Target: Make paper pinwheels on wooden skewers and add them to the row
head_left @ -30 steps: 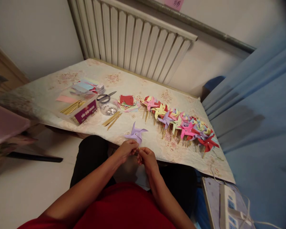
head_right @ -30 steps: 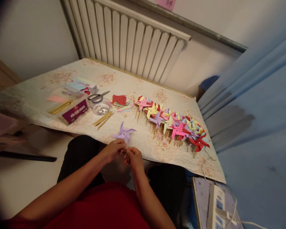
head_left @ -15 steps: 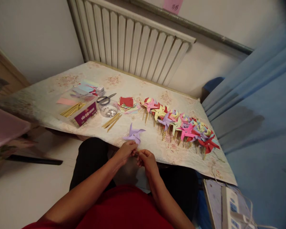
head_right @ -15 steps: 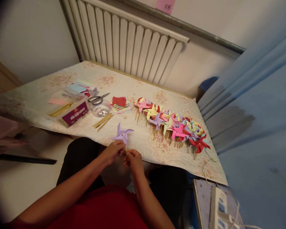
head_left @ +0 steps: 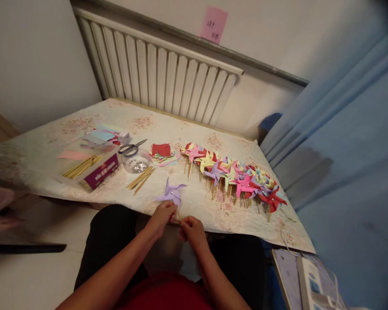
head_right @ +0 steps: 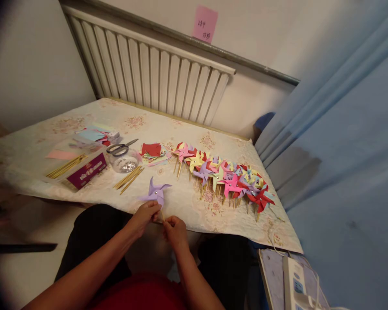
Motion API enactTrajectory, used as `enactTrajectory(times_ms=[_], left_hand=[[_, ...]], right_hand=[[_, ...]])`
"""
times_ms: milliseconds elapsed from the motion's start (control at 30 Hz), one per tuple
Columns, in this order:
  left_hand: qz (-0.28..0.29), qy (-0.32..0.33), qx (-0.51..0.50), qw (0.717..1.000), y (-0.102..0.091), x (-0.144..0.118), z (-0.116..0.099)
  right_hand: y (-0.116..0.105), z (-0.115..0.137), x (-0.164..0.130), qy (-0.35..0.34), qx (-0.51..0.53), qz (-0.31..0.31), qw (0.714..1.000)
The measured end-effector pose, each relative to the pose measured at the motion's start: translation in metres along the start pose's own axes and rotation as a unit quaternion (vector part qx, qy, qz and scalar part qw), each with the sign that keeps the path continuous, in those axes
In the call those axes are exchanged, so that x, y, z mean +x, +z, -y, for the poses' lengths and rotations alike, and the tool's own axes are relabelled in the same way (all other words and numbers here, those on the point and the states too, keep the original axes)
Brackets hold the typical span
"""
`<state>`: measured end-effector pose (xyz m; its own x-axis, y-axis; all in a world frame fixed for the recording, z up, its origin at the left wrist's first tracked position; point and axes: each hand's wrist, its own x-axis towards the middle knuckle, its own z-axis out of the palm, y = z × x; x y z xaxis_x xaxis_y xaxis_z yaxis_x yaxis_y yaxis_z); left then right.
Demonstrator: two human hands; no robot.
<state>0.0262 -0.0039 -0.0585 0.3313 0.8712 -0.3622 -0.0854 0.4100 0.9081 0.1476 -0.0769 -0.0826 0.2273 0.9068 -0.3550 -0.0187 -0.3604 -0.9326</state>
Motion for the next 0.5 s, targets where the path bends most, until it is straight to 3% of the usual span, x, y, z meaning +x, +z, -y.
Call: enactTrajectory(times_ms=[167,300,400,500], left_hand=[[0.021,0.017,0.045,0.999,0.000,0.003,0.003],[0.002,0.049,0.151,0.987,-0.015,0.017,0.011],[-0.073,0.129,0.307,0.940,-0.035,0.035,0.011],[-0.118,0.195,0.480,0.847,-0.055,0.051,0.006]], right_hand=[[-0.007,-0.003,0.006,0.006,0.017,-0.019,1.000],[-0.017,-0.008,0.015,-0.003,0.027,-0.047,0.999],[-0.026,-0.014,0.024,-0.007,0.029,-0.072,0.997],[-0.033,-0.016,0.033,-0.013,0.029,-0.083,0.996]])
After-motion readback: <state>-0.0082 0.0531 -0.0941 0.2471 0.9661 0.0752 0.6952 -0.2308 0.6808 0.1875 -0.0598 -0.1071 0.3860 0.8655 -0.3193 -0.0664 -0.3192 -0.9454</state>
